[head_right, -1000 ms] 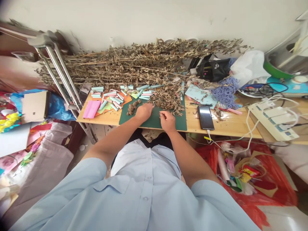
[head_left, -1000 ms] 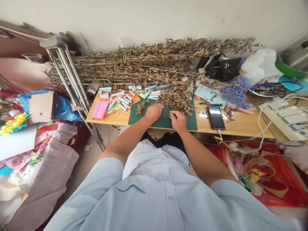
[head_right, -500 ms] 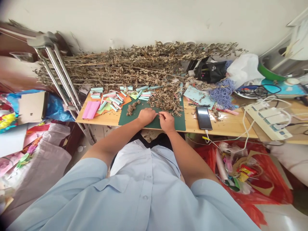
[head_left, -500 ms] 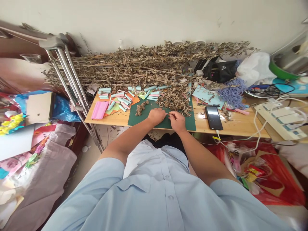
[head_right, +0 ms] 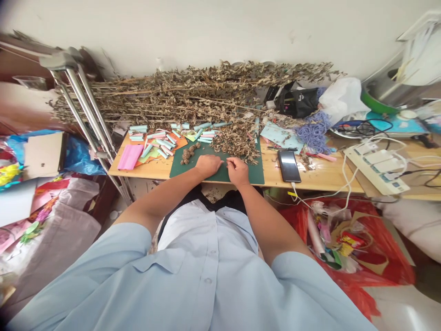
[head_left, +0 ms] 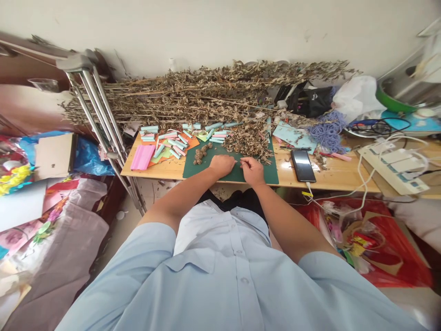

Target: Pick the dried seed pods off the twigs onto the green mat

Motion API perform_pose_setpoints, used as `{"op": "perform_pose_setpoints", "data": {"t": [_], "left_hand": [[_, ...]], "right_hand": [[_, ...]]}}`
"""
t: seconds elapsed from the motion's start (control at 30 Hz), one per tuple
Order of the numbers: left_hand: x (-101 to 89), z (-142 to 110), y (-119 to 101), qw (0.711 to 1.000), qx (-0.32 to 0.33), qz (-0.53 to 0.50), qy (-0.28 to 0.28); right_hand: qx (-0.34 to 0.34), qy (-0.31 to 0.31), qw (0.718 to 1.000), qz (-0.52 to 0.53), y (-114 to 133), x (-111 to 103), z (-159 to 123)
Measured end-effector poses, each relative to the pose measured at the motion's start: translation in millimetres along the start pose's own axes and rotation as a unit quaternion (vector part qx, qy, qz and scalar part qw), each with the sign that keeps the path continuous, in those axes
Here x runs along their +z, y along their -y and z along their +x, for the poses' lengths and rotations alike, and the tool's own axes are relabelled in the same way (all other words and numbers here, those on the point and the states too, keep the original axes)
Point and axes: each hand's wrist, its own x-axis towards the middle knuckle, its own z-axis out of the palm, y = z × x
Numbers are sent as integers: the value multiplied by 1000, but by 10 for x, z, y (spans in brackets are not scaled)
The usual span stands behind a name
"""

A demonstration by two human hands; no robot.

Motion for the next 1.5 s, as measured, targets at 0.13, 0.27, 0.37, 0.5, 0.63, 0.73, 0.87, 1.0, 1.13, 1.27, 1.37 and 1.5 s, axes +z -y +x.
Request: {"op": "perform_pose_setpoints", "data": {"t": [0.13,0.27,0.37,0.5,0.63,0.73,0.87,1.0,1.13,1.27,1.37,1.5], "left_hand": [[-2,-105,43,998,1,-20,-62],[7,-170,147,990,16,-98,-103],[31,-232,250,978,23,-164,-123],[90,-328,348,969,6,-204,-142],[144,-344,329,971,-7,-192,-139],[163,-300,258,975,-22,-164,-150],[190,-259,211,983,-2,-124,-136],[235,-276,260,987,39,-104,-115],[266,-297,326,987,50,-106,-105],[275,-318,362,985,64,-125,-98],[277,-340,365,983,73,-131,-102],[290,-360,355,981,72,-140,-110]], "right_hand": [[-4,-7,1000,10,-6,2,1],[-2,-8,1000,8,-36,10,2],[0,-11,1000,7,-48,17,1],[-2,-16,1000,5,-38,18,-4],[2,-13,1000,-5,-39,19,-8],[8,-12,1000,0,-55,25,-11],[8,-16,1000,1,-51,28,-16],[7,-16,1000,-8,-15,21,-21],[-1,-21,1000,-20,1,16,-26],[-11,-17,999,-31,-5,15,-32],[-19,-13,999,-33,-3,12,-40],[-25,-5,999,-43,16,6,-34]]}}
